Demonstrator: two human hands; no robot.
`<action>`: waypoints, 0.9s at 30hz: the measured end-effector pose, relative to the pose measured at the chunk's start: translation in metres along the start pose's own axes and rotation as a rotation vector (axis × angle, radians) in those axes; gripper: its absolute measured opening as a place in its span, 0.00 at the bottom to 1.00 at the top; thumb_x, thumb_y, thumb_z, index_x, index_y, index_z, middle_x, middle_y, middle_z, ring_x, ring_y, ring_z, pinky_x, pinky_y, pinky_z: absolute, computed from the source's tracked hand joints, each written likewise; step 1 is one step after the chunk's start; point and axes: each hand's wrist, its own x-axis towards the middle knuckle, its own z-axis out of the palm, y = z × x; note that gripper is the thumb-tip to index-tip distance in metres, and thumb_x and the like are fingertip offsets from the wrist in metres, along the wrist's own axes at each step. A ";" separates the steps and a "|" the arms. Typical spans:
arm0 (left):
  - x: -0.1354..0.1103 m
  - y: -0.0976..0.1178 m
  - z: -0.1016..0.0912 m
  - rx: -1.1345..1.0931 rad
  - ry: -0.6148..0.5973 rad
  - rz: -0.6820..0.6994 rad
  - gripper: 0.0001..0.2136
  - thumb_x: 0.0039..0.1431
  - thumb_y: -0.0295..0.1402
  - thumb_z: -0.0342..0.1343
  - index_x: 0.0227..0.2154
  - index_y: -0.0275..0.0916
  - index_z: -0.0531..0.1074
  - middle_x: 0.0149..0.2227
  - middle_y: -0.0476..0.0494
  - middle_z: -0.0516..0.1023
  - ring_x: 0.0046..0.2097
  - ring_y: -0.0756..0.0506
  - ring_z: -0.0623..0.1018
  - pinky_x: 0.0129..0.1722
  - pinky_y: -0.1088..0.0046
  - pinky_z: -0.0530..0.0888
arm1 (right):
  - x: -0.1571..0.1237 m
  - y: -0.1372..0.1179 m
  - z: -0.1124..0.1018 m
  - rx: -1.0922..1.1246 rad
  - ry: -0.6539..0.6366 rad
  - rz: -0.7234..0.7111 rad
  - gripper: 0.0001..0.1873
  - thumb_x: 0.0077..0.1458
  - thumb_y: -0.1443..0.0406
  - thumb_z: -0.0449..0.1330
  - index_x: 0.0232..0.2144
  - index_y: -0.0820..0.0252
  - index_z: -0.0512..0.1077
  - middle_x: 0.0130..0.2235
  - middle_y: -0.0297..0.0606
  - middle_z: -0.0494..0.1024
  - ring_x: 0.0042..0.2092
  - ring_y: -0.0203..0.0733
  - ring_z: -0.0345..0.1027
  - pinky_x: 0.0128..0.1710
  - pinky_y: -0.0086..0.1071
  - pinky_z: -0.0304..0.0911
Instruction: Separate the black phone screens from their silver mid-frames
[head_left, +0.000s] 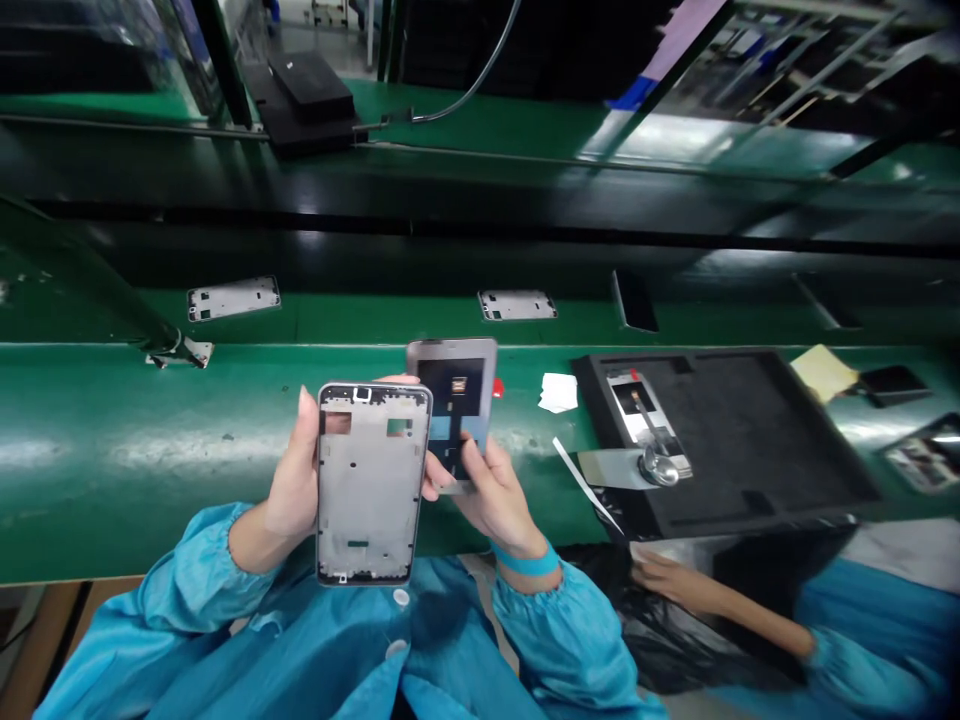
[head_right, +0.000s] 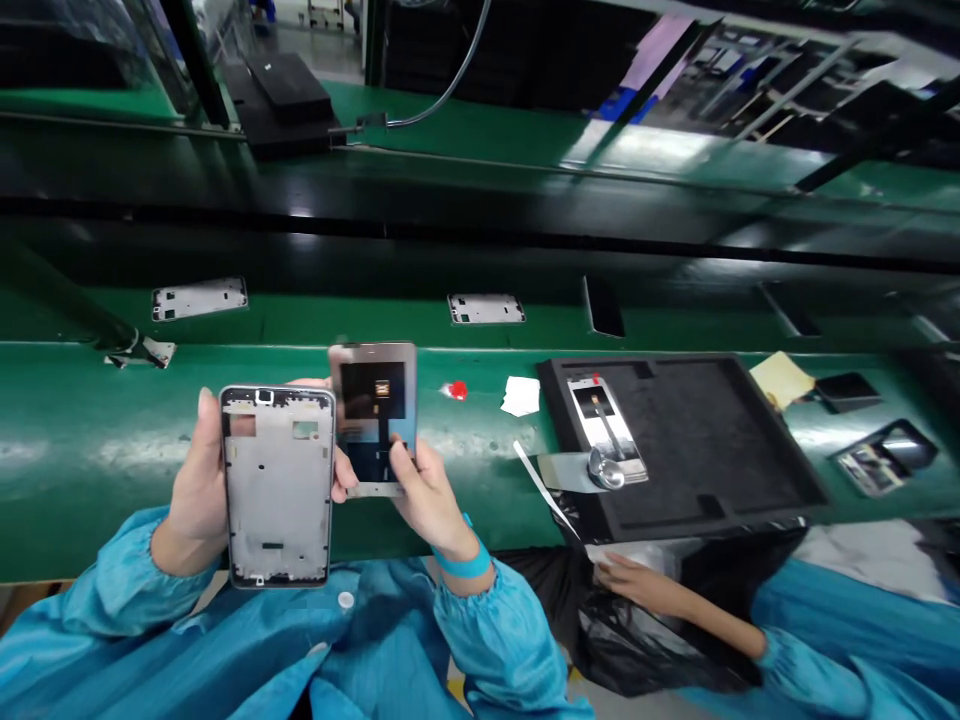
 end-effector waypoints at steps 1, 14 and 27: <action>-0.001 0.002 0.003 0.014 0.005 0.015 0.44 0.70 0.69 0.39 0.71 0.36 0.67 0.43 0.32 0.88 0.42 0.37 0.87 0.46 0.60 0.81 | -0.004 -0.001 -0.002 0.055 0.019 0.001 0.28 0.65 0.38 0.63 0.45 0.54 0.80 0.34 0.39 0.84 0.31 0.45 0.78 0.31 0.39 0.79; -0.009 0.009 0.026 -0.021 -0.046 0.151 0.35 0.74 0.64 0.40 0.62 0.44 0.77 0.59 0.32 0.83 0.40 0.39 0.87 0.37 0.63 0.83 | -0.032 -0.016 -0.031 0.010 0.039 -0.162 0.34 0.70 0.37 0.51 0.58 0.51 0.79 0.57 0.48 0.83 0.52 0.59 0.83 0.51 0.55 0.82; -0.008 0.018 0.028 -0.009 -0.011 0.188 0.32 0.74 0.63 0.44 0.59 0.43 0.77 0.50 0.36 0.86 0.39 0.41 0.87 0.39 0.63 0.84 | -0.038 -0.019 -0.042 -0.062 0.022 -0.253 0.29 0.63 0.45 0.68 0.60 0.52 0.79 0.57 0.49 0.82 0.52 0.62 0.83 0.49 0.56 0.83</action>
